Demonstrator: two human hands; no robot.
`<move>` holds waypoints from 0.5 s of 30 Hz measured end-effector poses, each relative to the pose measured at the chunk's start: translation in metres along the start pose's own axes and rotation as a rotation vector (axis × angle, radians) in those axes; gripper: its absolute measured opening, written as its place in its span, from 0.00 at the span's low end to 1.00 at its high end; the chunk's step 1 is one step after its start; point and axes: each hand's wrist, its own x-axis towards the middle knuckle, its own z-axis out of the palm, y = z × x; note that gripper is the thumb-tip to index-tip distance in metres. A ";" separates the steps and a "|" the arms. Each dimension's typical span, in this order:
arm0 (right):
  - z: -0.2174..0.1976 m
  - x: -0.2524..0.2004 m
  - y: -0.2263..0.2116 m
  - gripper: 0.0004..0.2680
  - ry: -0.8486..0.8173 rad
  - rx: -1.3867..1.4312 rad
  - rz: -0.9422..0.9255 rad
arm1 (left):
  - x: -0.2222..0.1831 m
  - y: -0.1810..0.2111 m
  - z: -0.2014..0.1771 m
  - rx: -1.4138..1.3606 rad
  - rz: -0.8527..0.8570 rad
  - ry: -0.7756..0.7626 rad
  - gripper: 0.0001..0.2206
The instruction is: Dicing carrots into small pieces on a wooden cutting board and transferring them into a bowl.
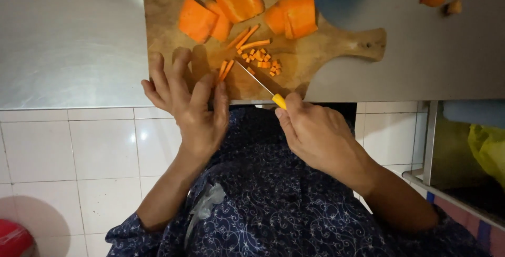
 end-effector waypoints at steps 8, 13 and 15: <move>0.002 0.002 0.002 0.11 0.010 -0.013 -0.030 | -0.001 -0.003 0.001 -0.001 0.049 -0.035 0.03; 0.003 0.004 0.001 0.12 0.007 -0.015 -0.035 | 0.000 -0.003 0.006 0.037 0.070 0.004 0.02; 0.003 0.003 0.002 0.12 0.012 -0.001 -0.046 | 0.000 -0.001 0.005 0.027 0.062 -0.001 0.03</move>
